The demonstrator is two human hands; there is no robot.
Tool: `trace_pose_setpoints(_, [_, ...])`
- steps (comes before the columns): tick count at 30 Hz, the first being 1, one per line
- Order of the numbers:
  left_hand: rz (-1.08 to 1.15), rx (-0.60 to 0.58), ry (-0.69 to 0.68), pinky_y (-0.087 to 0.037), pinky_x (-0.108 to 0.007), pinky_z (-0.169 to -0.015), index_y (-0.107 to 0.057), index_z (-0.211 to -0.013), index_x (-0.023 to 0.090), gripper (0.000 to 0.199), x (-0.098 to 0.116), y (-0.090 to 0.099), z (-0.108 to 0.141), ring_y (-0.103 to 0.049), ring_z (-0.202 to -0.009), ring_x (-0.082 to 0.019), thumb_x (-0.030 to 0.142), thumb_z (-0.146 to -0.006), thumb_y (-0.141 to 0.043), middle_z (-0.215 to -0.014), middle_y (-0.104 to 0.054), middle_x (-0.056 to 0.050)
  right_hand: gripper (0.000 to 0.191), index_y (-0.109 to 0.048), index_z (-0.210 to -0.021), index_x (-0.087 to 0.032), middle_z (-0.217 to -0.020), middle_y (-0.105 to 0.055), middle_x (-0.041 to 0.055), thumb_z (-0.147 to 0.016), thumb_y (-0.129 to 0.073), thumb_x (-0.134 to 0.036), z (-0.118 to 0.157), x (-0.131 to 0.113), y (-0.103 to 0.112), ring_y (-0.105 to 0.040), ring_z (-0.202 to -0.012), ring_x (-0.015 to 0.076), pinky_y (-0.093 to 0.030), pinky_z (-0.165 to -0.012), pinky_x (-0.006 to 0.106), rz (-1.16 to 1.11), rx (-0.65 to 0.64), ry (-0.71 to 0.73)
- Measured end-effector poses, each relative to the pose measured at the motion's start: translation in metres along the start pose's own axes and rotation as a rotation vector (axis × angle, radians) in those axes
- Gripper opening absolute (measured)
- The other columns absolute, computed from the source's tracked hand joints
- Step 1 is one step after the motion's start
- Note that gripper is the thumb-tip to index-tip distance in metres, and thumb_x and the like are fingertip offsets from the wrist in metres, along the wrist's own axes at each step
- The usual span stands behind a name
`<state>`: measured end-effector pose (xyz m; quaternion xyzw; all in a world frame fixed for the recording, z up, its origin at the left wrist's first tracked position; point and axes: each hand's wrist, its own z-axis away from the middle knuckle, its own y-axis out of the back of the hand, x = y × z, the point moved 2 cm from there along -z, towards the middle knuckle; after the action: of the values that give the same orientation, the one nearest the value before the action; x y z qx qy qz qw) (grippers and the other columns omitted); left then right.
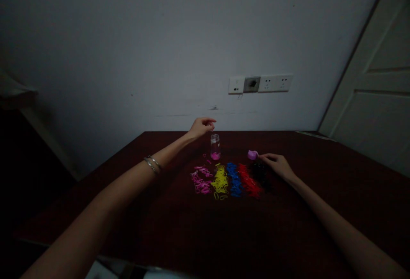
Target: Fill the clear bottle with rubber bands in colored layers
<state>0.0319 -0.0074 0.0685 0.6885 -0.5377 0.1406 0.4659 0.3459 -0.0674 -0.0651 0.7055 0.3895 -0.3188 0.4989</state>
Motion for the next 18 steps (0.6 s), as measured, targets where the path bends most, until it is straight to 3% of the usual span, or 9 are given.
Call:
trace_pose_setpoints(5, [-0.087,-0.059,0.006,-0.042,-0.023,-0.066,-0.066,-0.095,0.008,0.033,0.001,-0.017,0.006,-0.053,-0.068,-0.011,0.007,-0.063,-0.055,-0.076,-0.064,-0.004,0.036,-0.072,-0.08,-0.016,-0.082,-0.071,0.0073,-0.066,-0.057,-0.046,-0.001,0.002,-0.002,-0.063,-0.079,0.0244,-0.045,-0.071,0.031,0.023,-0.022,0.017])
trace_pose_setpoints(13, [-0.081,-0.056,0.055,-0.041,-0.021,-0.061,-0.067,-0.091,0.011,0.03,-0.019,-0.018,0.002,-0.052,-0.065,-0.01,0.012,-0.062,-0.059,-0.077,-0.064,-0.003,0.038,-0.071,-0.082,-0.014,-0.084,-0.07,0.0074,-0.068,-0.055,-0.045,-0.004,0.007,-0.003,-0.063,-0.081,0.0237,-0.044,-0.074,0.031,0.044,-0.052,0.04])
trace_pose_setpoints(16, [-0.028,0.033,0.085,-0.041,-0.021,-0.061,-0.068,-0.089,0.012,0.029,-0.04,-0.011,-0.003,-0.053,-0.064,-0.01,0.016,-0.063,-0.059,-0.076,-0.065,-0.003,0.037,-0.071,-0.082,-0.014,-0.084,-0.071,0.0076,-0.067,-0.056,-0.045,-0.003,0.007,-0.003,-0.063,-0.081,0.0237,-0.045,-0.074,0.031,0.029,-0.046,0.043])
trace_pose_setpoints(18, [0.013,0.186,0.151,-0.041,-0.022,-0.062,-0.069,-0.086,0.012,0.026,-0.063,-0.003,0.0,-0.054,-0.065,-0.011,0.016,-0.063,-0.059,-0.075,-0.065,-0.004,0.037,-0.071,-0.082,-0.014,-0.084,-0.071,0.0077,-0.067,-0.056,-0.045,-0.003,0.006,-0.003,-0.063,-0.08,0.0237,-0.045,-0.073,0.031,0.025,-0.033,0.039])
